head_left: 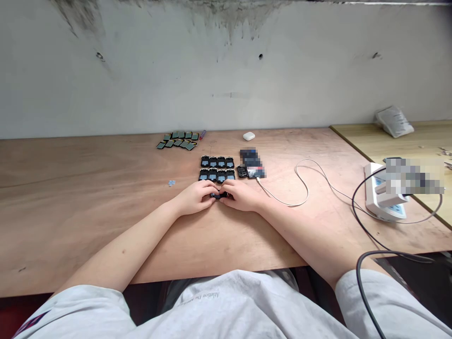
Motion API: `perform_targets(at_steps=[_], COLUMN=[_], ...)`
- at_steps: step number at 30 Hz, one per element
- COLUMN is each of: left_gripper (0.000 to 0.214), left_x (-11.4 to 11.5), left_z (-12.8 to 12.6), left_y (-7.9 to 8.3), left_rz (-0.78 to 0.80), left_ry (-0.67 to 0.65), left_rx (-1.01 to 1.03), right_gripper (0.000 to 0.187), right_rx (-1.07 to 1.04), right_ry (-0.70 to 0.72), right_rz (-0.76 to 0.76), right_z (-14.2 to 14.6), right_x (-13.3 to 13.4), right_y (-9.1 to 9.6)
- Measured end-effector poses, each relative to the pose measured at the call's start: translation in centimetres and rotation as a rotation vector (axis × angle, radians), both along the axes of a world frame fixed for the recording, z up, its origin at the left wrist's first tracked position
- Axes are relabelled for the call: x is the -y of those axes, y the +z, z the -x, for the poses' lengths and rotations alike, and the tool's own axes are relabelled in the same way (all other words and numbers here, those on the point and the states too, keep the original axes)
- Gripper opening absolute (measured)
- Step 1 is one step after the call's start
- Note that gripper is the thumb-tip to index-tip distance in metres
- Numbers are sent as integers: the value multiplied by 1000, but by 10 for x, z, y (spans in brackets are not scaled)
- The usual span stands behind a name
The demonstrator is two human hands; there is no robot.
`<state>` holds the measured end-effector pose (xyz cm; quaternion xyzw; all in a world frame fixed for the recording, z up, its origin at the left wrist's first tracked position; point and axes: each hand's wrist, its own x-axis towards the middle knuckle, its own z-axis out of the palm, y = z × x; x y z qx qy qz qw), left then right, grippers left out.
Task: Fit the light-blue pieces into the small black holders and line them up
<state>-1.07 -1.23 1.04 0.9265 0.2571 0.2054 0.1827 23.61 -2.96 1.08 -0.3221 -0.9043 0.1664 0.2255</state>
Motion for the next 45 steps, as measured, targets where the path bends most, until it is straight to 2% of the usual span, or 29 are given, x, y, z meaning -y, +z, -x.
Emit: perform_targets(at_steps=[19,25,29,33,36,38,42,45], left_gripper=[22,22,21,18,17,16,16,14], left_x=[0,0,-3,-8,-14,-19,-31,-36], left_z=[0,1,4,11,15,18,26,31], left_y=[1,-5,-11,-12,-11,-10,-13,-16], left_rz=[-3,-68,-140,-243,-299,-317,-267,-199], left_ry=[0,7,47,179,323,471,790,933], left_rx=[-4,55,139,164,196,237,200,61], right_gripper=[12,14,25,40,39,37,30,25], right_rx=[-22,-30,-84,-154,-139,-115,-97,-97], right_ry=[11,4,27,-25,-39,-31,-20,-13], right_rz=[-15,5,11,31,13,-10,-40,-43], right_z=[-1,-1,-3,-4,-4,-4,-4,-4], right_x=[-2,-2,0,2,2,2,0,0], right_y=[-5,-5,-7,-8,-9,-10,-12,-12])
